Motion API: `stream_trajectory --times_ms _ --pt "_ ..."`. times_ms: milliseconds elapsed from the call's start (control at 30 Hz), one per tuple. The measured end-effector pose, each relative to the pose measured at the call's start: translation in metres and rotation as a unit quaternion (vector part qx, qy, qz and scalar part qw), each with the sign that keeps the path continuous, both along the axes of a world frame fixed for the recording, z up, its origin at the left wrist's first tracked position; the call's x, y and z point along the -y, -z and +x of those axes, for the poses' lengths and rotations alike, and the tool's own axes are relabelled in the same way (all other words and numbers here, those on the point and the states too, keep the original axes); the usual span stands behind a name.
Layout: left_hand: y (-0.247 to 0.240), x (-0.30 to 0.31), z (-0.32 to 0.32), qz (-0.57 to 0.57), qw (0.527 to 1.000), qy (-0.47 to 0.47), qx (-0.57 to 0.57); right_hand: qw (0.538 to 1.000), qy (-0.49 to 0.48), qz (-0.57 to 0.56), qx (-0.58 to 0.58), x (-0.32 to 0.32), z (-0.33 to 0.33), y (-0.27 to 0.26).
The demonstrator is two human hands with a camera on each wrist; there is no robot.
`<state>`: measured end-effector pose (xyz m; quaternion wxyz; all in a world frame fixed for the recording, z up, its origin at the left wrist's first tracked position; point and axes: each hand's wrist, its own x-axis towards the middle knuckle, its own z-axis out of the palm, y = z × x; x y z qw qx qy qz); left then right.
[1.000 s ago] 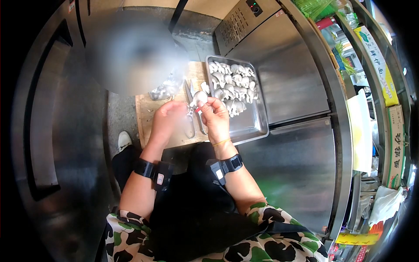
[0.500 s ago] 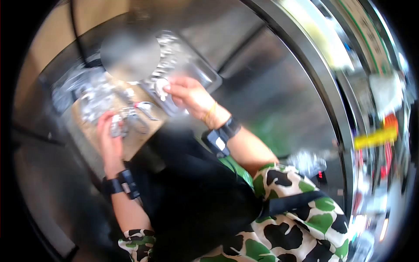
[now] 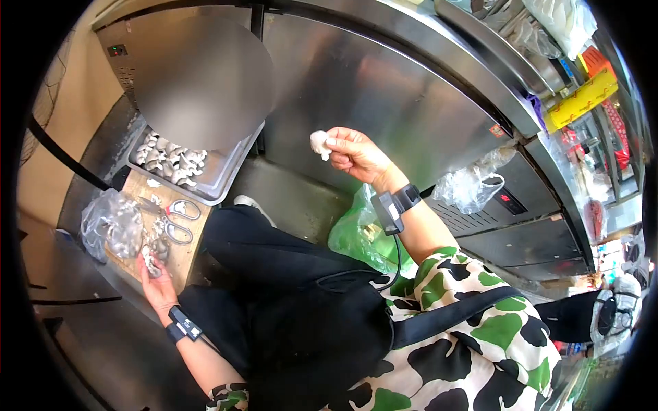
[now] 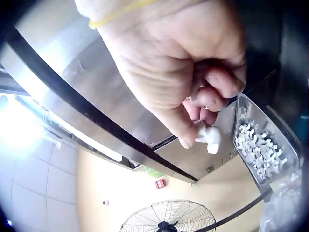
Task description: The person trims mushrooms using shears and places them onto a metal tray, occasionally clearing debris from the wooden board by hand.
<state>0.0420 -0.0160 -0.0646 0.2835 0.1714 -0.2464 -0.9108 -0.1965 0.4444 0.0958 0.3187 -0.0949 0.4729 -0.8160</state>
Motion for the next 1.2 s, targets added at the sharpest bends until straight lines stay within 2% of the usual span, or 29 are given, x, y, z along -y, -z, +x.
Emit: stream_trajectory --times_ms 67,267,433,533,600,633,800,933,1200 --pt "0.007 0.002 0.008 0.034 0.999 -0.002 -0.016 1.000 -0.019 0.006 -0.010 0.006 -0.002 0.008" --pt "-0.008 -0.012 0.010 0.063 0.996 -0.047 0.032 0.997 -0.064 0.036 -0.009 0.018 -0.018 0.021" --pt "-0.017 -0.013 -0.003 -0.052 0.992 -0.056 0.101 0.997 -0.064 0.034 -0.002 -0.014 -0.037 0.019" --pt "-0.031 -0.015 -0.013 -0.062 0.988 -0.066 0.126 0.996 -0.071 0.059 0.017 -0.021 -0.039 0.026" --pt "-0.035 -0.011 -0.011 -0.051 0.992 -0.055 0.103 0.993 -0.096 0.057 0.033 -0.014 -0.039 0.029" --pt "-0.040 -0.016 -0.011 -0.032 0.992 -0.063 0.102 0.992 -0.112 0.035 0.043 -0.007 -0.040 0.032" --pt "-0.052 -0.019 -0.004 0.063 0.993 -0.081 0.052 0.985 -0.158 0.067 0.018 0.045 -0.058 0.033" --pt "-0.068 -0.032 -0.006 0.058 0.996 -0.067 0.030 0.980 -0.161 0.116 -0.003 0.093 -0.076 0.043" --pt "-0.086 -0.044 -0.029 0.102 0.994 0.021 -0.011 0.951 -0.093 0.272 -0.113 0.185 -0.126 0.084"
